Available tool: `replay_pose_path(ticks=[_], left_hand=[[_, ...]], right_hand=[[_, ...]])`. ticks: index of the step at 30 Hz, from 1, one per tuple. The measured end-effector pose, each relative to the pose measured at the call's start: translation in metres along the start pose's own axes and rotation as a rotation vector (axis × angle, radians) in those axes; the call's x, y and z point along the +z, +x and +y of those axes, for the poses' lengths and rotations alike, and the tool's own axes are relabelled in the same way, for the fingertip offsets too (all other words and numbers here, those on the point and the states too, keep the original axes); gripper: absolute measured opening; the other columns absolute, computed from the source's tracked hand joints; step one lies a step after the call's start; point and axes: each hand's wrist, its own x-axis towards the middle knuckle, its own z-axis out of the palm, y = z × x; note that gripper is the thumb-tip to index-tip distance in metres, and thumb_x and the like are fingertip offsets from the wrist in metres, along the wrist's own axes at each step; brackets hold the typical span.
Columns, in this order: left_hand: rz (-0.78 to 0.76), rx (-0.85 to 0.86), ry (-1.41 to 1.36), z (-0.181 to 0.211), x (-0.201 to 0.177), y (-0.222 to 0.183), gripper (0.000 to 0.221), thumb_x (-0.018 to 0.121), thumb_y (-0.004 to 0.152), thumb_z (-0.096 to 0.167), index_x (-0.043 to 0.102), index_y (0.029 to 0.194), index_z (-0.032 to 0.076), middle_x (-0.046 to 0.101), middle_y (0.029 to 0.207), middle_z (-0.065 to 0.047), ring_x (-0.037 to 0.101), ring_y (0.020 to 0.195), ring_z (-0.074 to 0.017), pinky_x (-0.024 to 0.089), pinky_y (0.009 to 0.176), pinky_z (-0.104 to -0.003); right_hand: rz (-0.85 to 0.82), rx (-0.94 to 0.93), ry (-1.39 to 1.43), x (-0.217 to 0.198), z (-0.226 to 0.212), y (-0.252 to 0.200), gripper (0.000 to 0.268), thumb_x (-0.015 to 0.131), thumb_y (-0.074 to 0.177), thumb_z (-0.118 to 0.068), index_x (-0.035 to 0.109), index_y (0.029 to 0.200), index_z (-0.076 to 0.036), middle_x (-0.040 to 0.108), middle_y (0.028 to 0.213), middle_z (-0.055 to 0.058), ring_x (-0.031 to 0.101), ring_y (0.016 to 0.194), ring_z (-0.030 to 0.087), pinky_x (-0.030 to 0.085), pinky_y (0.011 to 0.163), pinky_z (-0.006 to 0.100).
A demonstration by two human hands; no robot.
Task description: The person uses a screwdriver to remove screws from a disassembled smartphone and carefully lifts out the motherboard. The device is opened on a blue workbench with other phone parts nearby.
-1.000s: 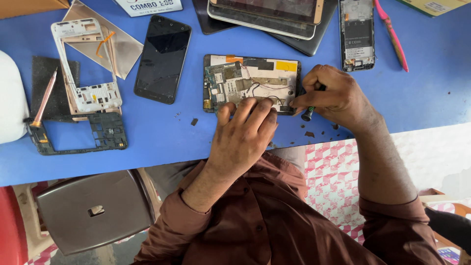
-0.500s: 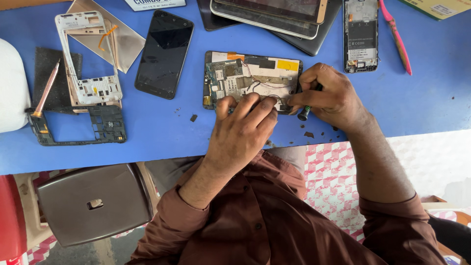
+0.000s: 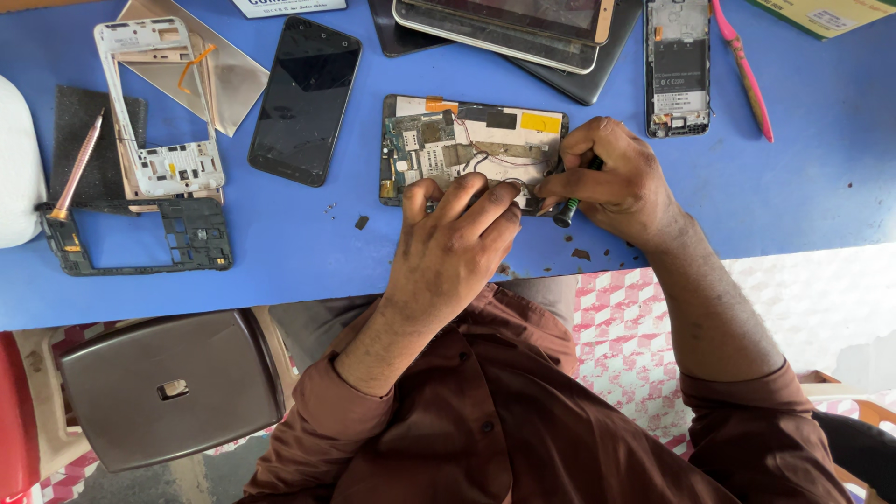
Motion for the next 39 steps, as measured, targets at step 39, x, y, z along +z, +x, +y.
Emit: replay_pose_path(ticks=[39], left_hand=[[0.021, -0.012, -0.055, 0.002, -0.009, 0.005, 0.024, 0.085, 0.091, 0.026, 0.073, 0.107, 0.012, 0.066, 0.12, 0.006, 0.058, 0.118, -0.0158, 0.037, 0.105, -0.046]], right_hand=[[0.029, 0.203, 0.294, -0.015, 0.003, -0.008, 0.045, 0.066, 0.073, 0.023, 0.08, 0.104, -0.007, 0.058, 0.097, 0.004, 0.069, 0.083, 0.012, 0.061, 0.066, 0.026]])
